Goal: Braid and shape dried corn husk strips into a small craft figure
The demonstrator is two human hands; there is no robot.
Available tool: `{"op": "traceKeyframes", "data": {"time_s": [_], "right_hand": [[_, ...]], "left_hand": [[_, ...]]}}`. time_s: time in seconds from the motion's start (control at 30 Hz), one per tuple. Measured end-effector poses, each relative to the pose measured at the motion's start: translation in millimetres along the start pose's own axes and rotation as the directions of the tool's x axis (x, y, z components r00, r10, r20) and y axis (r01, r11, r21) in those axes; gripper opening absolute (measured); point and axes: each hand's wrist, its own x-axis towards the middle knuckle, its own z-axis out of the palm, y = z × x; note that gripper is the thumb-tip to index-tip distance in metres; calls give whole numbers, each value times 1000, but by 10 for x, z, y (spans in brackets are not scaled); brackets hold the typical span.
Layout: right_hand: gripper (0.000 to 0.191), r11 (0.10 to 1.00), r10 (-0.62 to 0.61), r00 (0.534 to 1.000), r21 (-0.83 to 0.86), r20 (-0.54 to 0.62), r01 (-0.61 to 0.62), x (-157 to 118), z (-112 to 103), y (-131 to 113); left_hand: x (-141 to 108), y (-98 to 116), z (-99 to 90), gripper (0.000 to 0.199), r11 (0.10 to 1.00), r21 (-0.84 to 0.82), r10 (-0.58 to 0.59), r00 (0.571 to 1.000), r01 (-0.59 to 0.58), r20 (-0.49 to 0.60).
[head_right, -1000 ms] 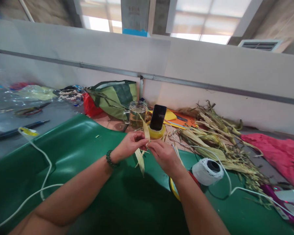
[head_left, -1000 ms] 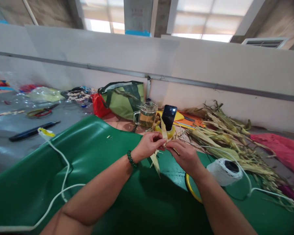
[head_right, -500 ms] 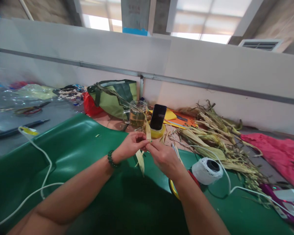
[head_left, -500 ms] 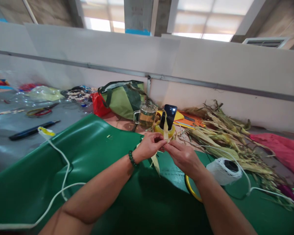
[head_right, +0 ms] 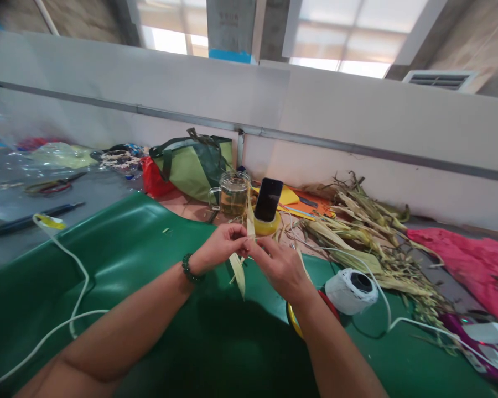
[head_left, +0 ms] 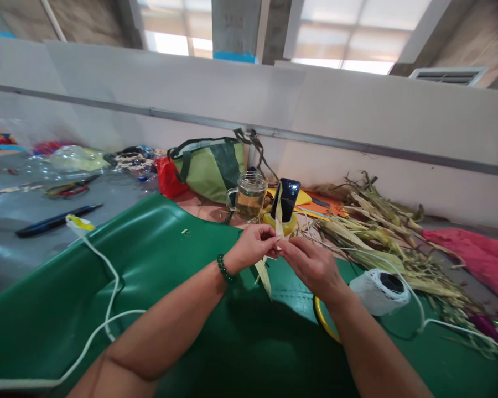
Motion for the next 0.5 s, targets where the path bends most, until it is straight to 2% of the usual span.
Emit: {"op": "traceKeyframes", "data": {"time_s": [0.1,0.23,0.4,0.5], "right_hand": [[25,999,-51,997,4,-56,51,11,3,-3],[24,992,-120,990,16,-75,121,19,32,-4],[25,994,-74,991,78,-109,83,18,63,-10],[25,988,-95,989,110,-113,108,14,54,-9]], "left_hand": [[-4,14,-1,24,1000,15,-15,1000,15,7],[1,10,-12,26,1000,13,-19,1000,19,6],[-6,29,-11,26,999,-37,-32,999,33,26],[-24,62,-6,24,998,-34,-43,999,44,24]]}}
